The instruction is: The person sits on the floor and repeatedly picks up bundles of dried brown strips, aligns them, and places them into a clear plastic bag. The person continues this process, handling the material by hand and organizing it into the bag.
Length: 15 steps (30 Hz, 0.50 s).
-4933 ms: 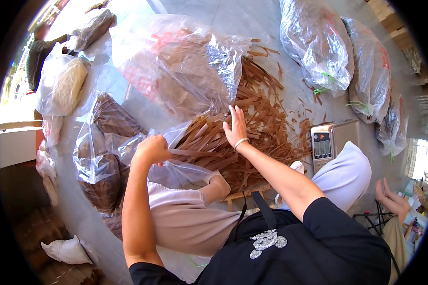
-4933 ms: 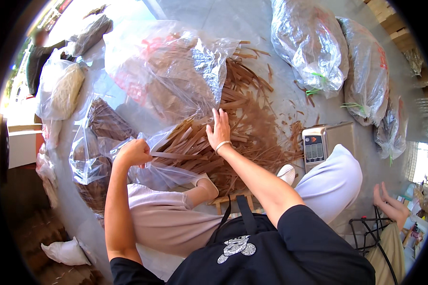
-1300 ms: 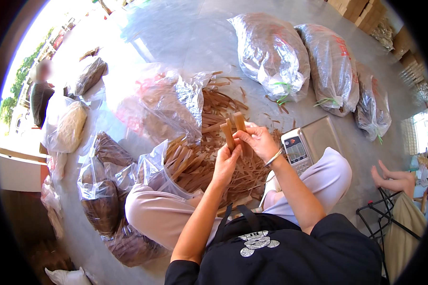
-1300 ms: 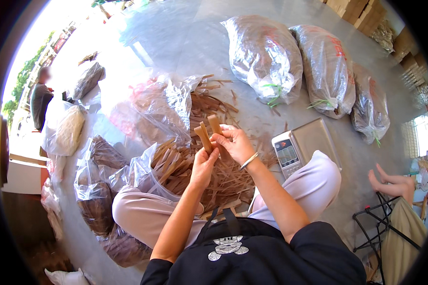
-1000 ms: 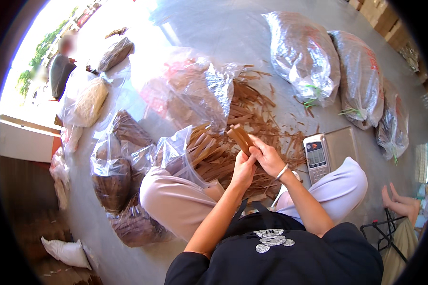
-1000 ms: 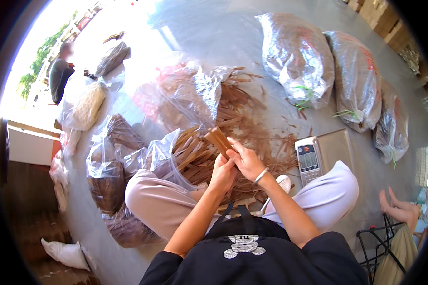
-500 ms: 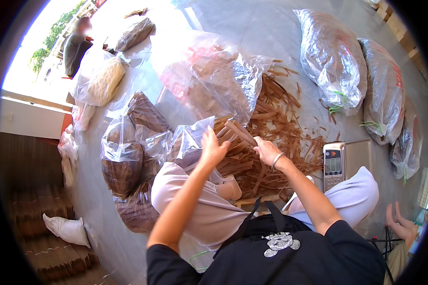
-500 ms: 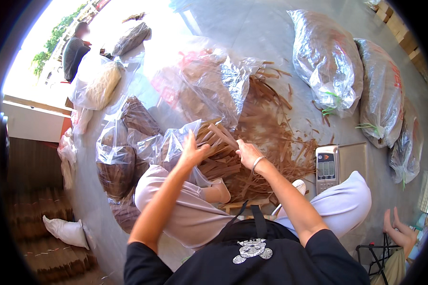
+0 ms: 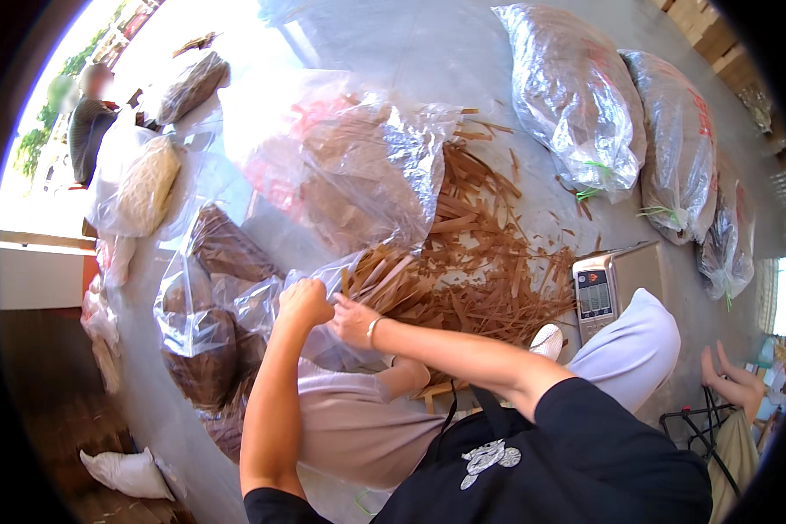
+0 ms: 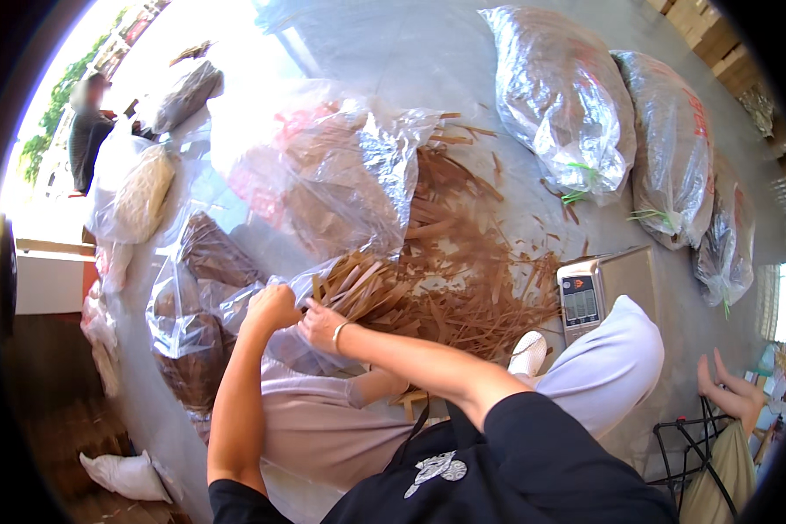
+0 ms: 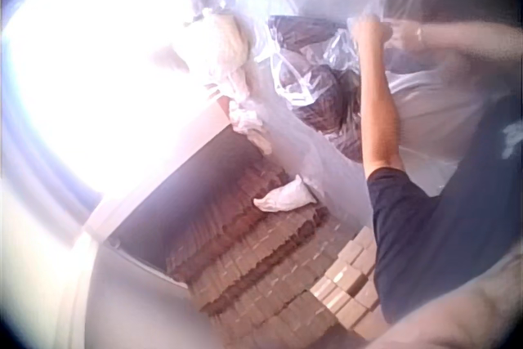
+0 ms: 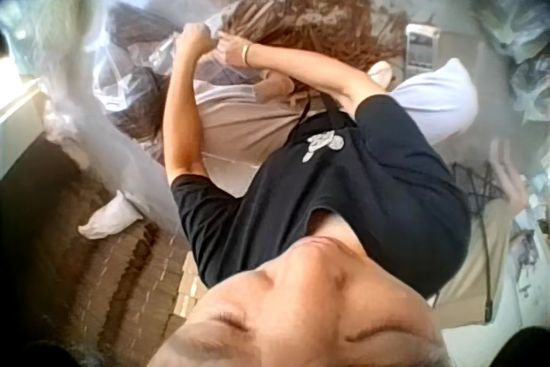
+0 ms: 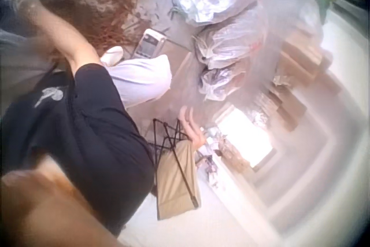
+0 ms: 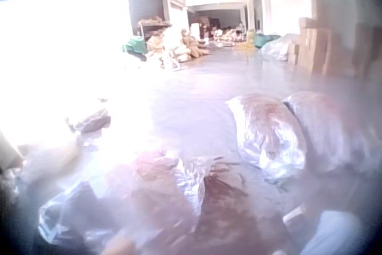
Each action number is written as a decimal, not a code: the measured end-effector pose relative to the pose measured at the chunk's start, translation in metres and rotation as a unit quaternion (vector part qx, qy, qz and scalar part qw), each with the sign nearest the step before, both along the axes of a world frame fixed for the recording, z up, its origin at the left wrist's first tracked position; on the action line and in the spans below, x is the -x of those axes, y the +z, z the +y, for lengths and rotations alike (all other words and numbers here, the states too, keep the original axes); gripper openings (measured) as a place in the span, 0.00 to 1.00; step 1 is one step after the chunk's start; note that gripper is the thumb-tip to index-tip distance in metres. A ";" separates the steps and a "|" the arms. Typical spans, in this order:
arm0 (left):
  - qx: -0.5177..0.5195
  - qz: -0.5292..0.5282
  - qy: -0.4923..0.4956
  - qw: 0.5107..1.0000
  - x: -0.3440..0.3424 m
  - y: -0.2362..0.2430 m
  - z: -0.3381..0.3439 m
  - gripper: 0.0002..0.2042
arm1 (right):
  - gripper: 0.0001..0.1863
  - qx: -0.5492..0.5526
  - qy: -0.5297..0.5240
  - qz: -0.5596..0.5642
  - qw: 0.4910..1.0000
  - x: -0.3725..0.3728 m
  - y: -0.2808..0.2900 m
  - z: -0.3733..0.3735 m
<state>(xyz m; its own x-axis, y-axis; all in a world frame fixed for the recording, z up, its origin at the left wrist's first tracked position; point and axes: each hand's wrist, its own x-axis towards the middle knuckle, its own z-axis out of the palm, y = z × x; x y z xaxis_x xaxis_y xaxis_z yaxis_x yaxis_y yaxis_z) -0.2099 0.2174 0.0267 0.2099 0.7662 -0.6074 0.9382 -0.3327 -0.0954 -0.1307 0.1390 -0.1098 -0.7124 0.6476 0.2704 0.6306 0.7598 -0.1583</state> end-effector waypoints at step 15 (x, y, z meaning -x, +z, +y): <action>-0.030 -0.187 -0.234 0.954 -0.124 -0.058 -0.014 0.07 | 0.26 0.131 -0.527 0.282 0.791 -0.252 -0.101 0.043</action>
